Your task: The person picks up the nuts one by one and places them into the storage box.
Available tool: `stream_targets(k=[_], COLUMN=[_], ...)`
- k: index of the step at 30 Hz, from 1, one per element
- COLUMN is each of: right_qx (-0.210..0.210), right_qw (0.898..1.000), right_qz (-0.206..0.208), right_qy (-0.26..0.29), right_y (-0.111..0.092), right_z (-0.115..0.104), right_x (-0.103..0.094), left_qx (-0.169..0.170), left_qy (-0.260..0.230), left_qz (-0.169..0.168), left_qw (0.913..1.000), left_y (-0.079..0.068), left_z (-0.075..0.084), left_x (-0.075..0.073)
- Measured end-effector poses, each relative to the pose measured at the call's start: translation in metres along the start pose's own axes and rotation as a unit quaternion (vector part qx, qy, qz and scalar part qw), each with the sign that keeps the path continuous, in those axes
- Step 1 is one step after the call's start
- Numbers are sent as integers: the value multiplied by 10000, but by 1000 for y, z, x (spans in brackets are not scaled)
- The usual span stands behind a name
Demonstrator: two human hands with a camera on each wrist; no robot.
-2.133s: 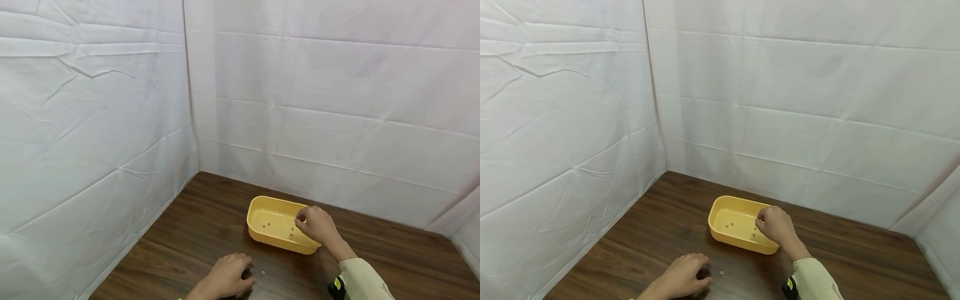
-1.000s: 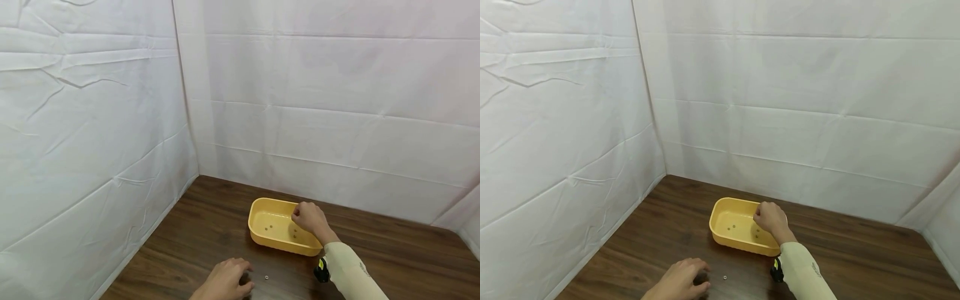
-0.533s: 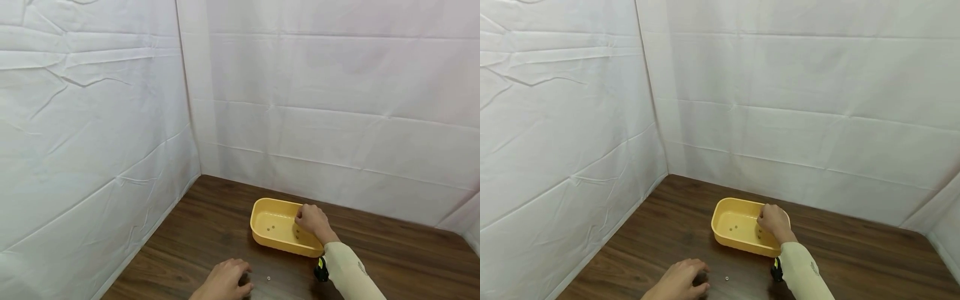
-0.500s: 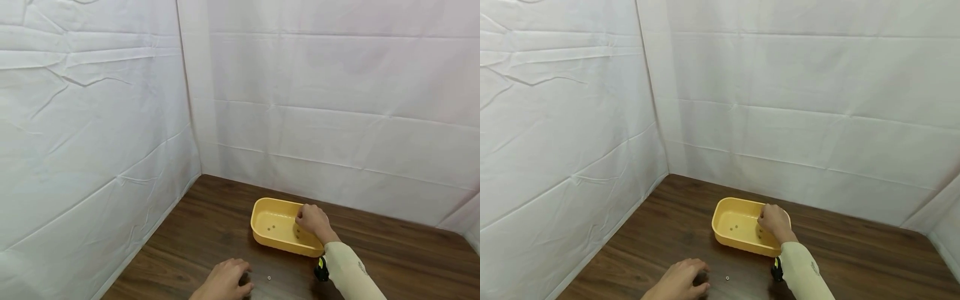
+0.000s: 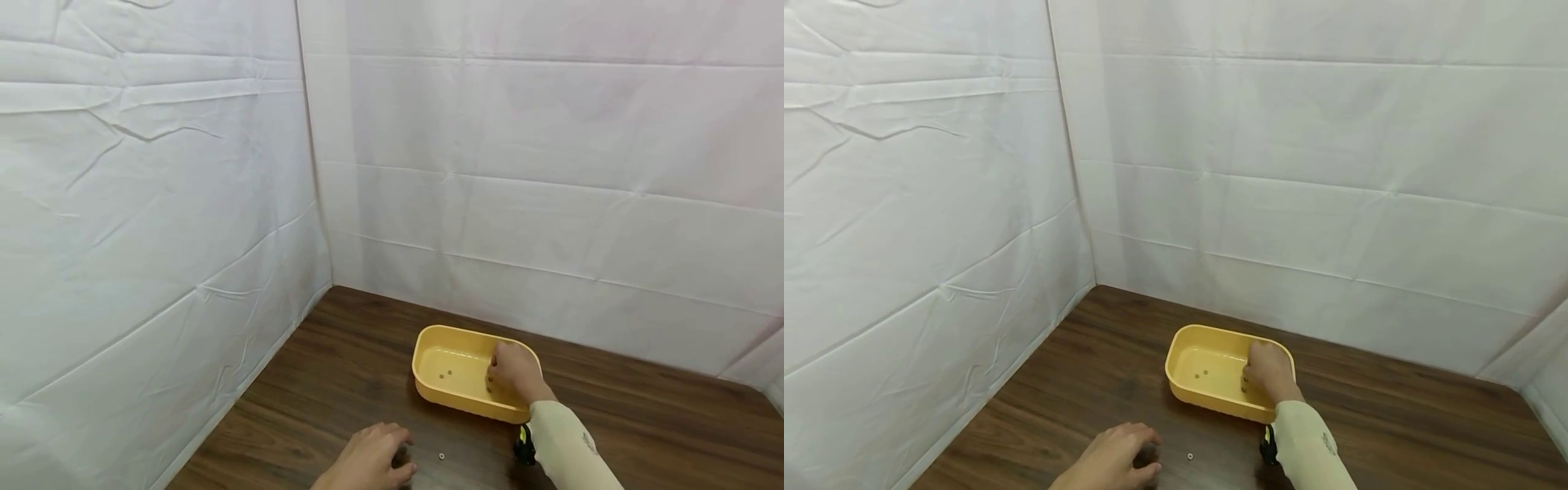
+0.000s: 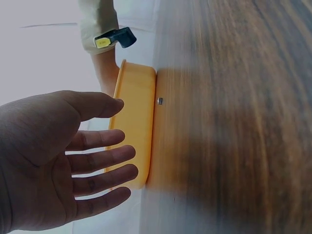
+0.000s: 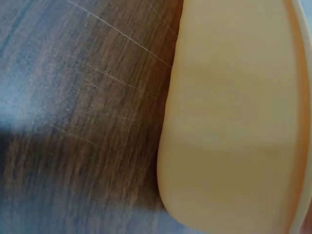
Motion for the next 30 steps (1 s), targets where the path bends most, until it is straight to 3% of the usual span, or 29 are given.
stream_targets(k=[8,14,30], right_qx=[341,248,-218], right_qw=[9994,9996,9986], right_qz=[-15,10,402], right_qy=[19,121,264], right_y=[-7,-7,0], right_z=[10,9,-12], right_x=[2,-1,-50], left_qx=[-66,0,202], left_qy=[-88,-156,-144], left_qz=[-71,-48,-68], left_qw=[9999,9999,9997], left_y=[2,1,8], left_z=[0,2,7], left_x=[1,0,-2])
Point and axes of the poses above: each hand's wrist, its own y-axis towards the middle knuckle, its own x-axis out of the palm, z = x × y, the point moved 8 cm from there along y, towards the middle knuckle, and after that the axes turned 15 degrees about z, right-handed, at the moved point
